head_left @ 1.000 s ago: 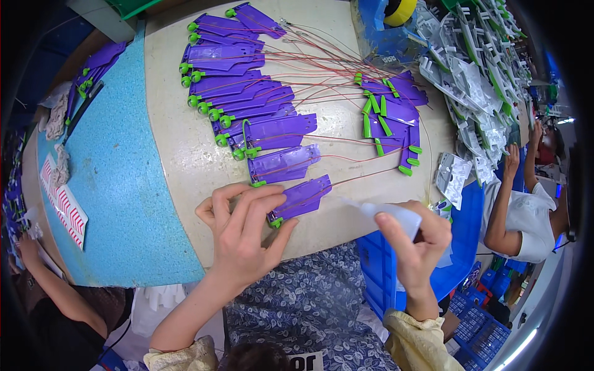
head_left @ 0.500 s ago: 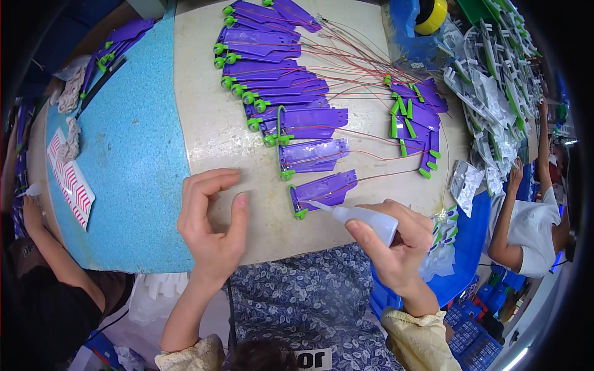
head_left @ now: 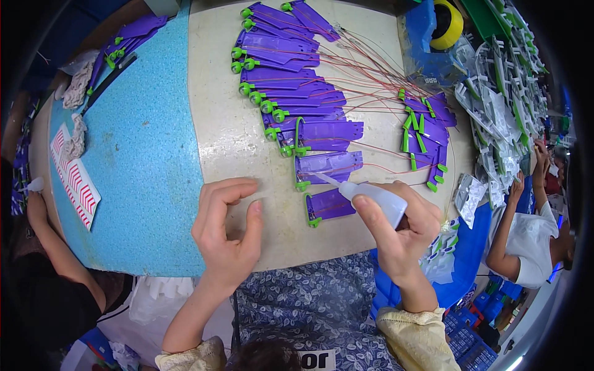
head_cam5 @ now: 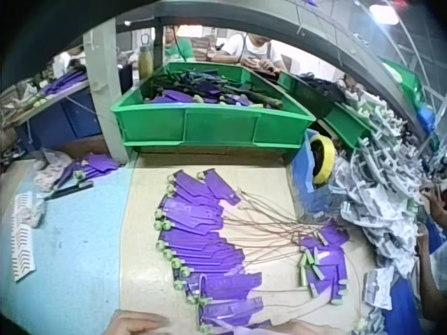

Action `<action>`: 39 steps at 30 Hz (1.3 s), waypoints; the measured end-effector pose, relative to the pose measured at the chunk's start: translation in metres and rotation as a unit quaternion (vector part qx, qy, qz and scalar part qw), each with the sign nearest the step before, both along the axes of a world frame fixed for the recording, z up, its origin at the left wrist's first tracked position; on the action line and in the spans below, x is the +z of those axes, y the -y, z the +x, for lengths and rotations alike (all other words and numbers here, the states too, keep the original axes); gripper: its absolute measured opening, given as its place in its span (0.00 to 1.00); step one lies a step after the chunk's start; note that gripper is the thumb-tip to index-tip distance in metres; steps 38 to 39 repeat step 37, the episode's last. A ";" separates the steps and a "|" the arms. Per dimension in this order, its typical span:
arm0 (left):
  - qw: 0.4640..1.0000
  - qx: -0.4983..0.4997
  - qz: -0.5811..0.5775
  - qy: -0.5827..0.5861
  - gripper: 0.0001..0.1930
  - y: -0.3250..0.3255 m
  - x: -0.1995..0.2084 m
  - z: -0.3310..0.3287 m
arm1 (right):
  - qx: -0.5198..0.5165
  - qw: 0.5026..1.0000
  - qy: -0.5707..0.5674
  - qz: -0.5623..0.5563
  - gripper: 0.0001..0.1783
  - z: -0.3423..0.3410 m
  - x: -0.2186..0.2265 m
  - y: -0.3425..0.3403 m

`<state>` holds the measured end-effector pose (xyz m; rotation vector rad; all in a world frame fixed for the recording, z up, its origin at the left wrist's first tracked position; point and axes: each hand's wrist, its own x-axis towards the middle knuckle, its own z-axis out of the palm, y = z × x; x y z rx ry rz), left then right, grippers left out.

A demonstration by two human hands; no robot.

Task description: The person inserts thin wires into purple plastic components and secures them with green clips. They then apply a liquid from a small bottle onto the wire ends. The assembled units are placed on the table.

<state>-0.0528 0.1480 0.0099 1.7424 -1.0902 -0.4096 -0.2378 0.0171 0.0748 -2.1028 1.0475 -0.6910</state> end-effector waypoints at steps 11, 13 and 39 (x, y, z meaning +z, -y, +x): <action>1.000 0.005 0.002 0.017 0.12 0.009 0.003 0.001 | -0.034 0.998 0.048 -0.005 0.09 0.011 0.004 0.018; 1.000 -0.002 0.004 0.016 0.12 0.012 0.005 0.002 | -0.032 0.998 0.053 -0.008 0.09 0.016 0.001 0.021; 0.994 -0.031 -0.006 0.100 0.19 0.037 0.002 0.026 | 0.016 1.000 0.023 0.013 0.12 0.030 0.003 0.020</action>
